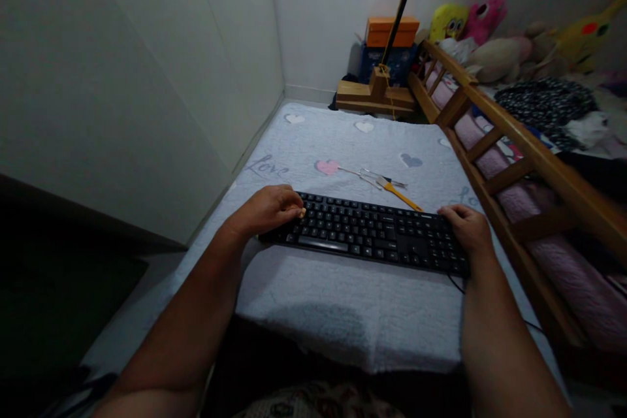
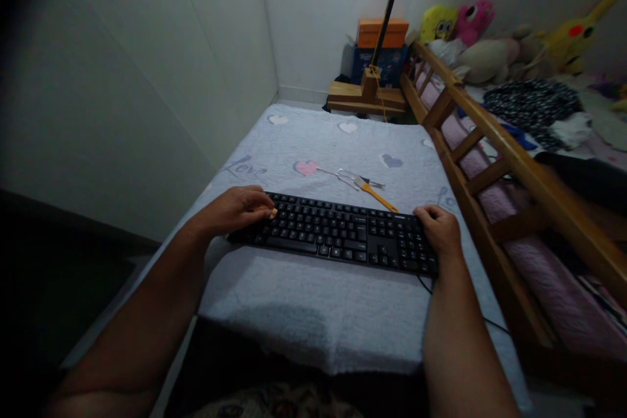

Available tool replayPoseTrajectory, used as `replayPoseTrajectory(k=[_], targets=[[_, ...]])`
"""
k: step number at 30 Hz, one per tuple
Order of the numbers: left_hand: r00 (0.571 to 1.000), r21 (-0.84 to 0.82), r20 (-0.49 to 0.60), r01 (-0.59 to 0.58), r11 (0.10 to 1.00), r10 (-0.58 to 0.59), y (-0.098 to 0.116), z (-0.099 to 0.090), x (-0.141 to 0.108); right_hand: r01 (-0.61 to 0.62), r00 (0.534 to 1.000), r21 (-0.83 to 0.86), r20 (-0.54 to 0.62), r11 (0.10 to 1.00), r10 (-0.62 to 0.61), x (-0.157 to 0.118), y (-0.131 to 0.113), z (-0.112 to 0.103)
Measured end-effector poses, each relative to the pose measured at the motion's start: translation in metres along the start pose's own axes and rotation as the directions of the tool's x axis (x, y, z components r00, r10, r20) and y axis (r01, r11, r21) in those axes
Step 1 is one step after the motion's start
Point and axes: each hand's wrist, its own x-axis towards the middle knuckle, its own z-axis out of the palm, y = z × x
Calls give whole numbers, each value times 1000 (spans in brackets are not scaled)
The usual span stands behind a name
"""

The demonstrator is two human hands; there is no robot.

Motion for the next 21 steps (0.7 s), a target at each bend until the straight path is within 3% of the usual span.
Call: replayPoseTrajectory(k=[6, 14, 21], targets=[[993, 91, -113, 54, 994, -44, -3, -5, 2, -1, 1000, -9, 6, 1000, 1, 0, 2, 0], [970, 44, -240, 49, 998, -37, -12, 12, 1, -27, 1000, -21, 14, 999, 27, 1, 2, -1], [978, 14, -186, -94, 995, 95, -14, 15, -7, -30, 999, -11, 20, 999, 30, 1, 1, 0]])
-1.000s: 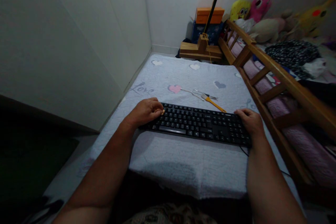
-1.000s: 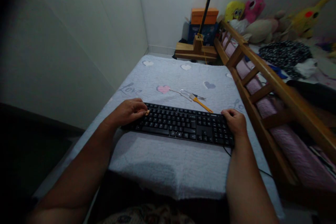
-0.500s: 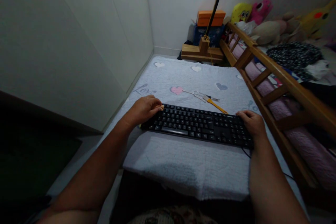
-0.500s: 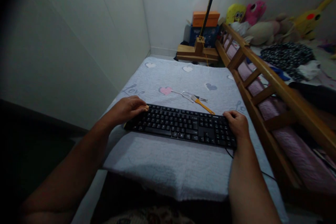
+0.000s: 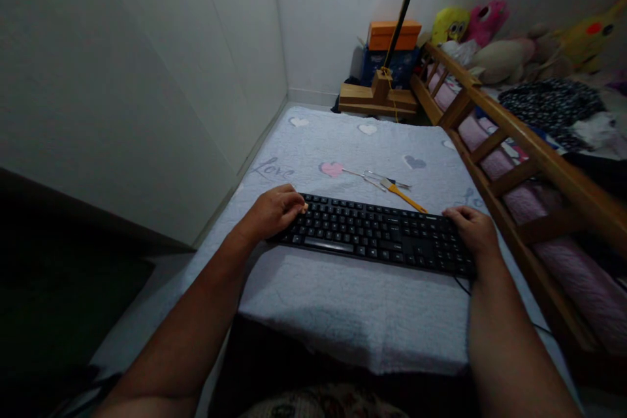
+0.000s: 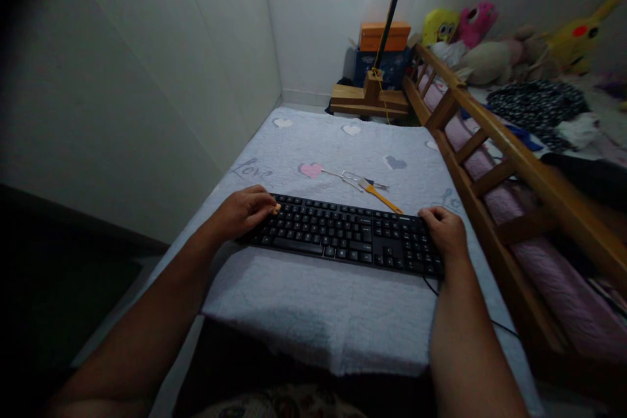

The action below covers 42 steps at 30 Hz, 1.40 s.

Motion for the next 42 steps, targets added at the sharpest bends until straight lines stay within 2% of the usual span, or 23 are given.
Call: replayPoseTrajectory(k=[9, 16, 19, 26, 31, 36, 39, 42], targets=[[1000, -28, 12, -23, 999, 23, -5, -4, -12, 9, 1000, -9, -15, 1000, -9, 3, 8, 1], [986, -32, -157, 49, 998, -54, -12, -2, -9, 15, 1000, -1, -13, 1000, -15, 4, 9, 3], [980, -27, -183, 70, 997, -74, -13, 1, -6, 25, 999, 1, -22, 1000, -25, 4, 10, 3], [984, -4, -163, 71, 997, -71, -13, 1, -4, 47, 999, -17, -23, 999, -47, 5, 13, 2], [997, -9, -77, 31, 999, -32, -10, -2, -6, 15, 1000, -13, -7, 1000, -16, 5, 13, 2], [1000, -24, -15, 22, 999, -22, -8, -4, -9, 47, 999, -16, -17, 999, -47, 4, 13, 2], [999, -15, -31, 44, 999, -45, -8, -5, -9, 49, 999, -7, -18, 999, -49, 4, 11, 2], [987, -5, -124, 100, 995, -100, -11, -5, -8, 38, 999, -4, -26, 999, -38, 4, 11, 2]])
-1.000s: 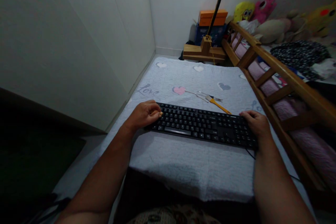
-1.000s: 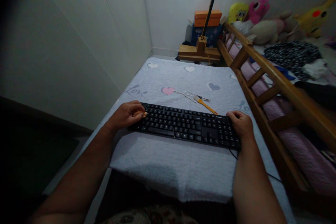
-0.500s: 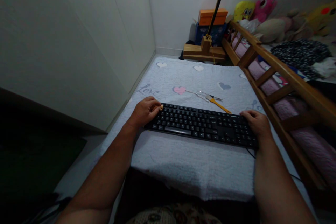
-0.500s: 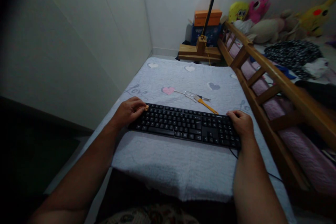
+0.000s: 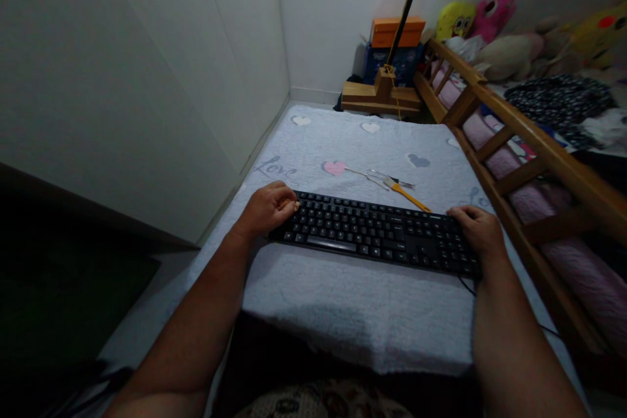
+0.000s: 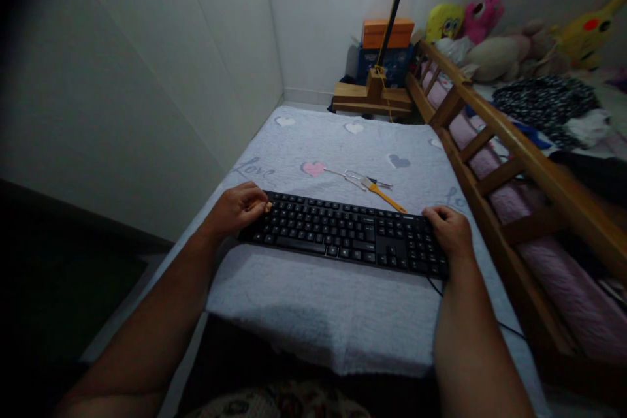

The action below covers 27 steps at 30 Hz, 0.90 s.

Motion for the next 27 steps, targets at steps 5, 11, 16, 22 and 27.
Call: replayPoseTrajectory(k=[5, 11, 16, 22, 27], targets=[[991, 7, -114, 75, 997, -74, -7, 2, 1, 17, 1000, 4, -1, 1000, -17, 0, 0, 0], [997, -23, -44, 57, 998, -58, -9, -2, 0, -9, 1000, -2, 5, 1000, 9, -2, -5, -1], [999, -60, -6, 50, 997, -50, -11, -5, -1, -11, 1000, -21, 20, 1000, 12, 0, -2, -1], [994, -61, 79, 81, 995, -76, -12, -10, -4, 2, 1000, -6, 13, 1000, -1, 1, 1, -1], [987, -72, 98, 135, 988, -128, -14, -13, -5, -16, 1000, 7, 9, 1000, 15, 0, -1, 0]])
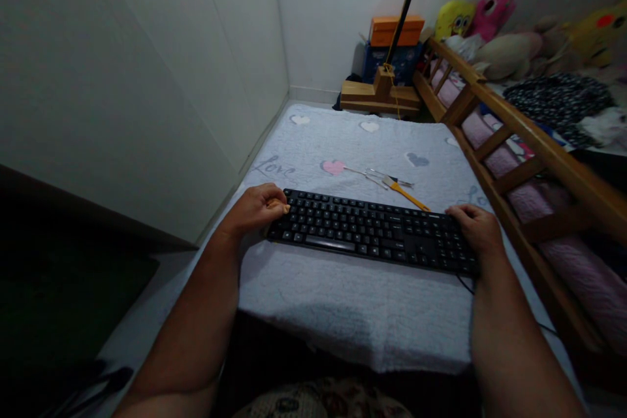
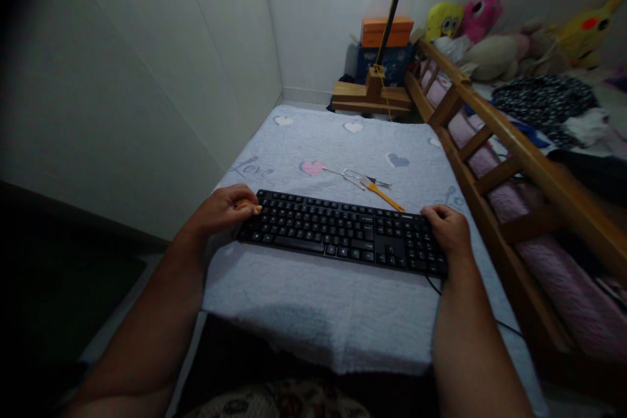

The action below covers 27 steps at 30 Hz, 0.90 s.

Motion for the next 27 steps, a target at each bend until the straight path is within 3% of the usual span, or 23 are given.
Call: replayPoseTrajectory(k=[5, 8, 20, 27], targets=[[982, 59, -186, 3, 998, 8, -4, 2, 3, 4, 1000, -18, -1, 1000, -4, 0, 0, 0], [973, 83, -230, 39, 996, -19, -7, 4, 5, 0, 1000, -16, 1, 1000, 0, 0, 0, 0], [984, 47, -173, 50, 998, -41, -7, 1, 2, -39, 999, -10, 4, 999, 39, -3, -9, -1], [998, -40, -12, 62, 997, -63, -10, -4, -1, -33, 999, -7, 8, 999, 33, -2, -5, -1]])
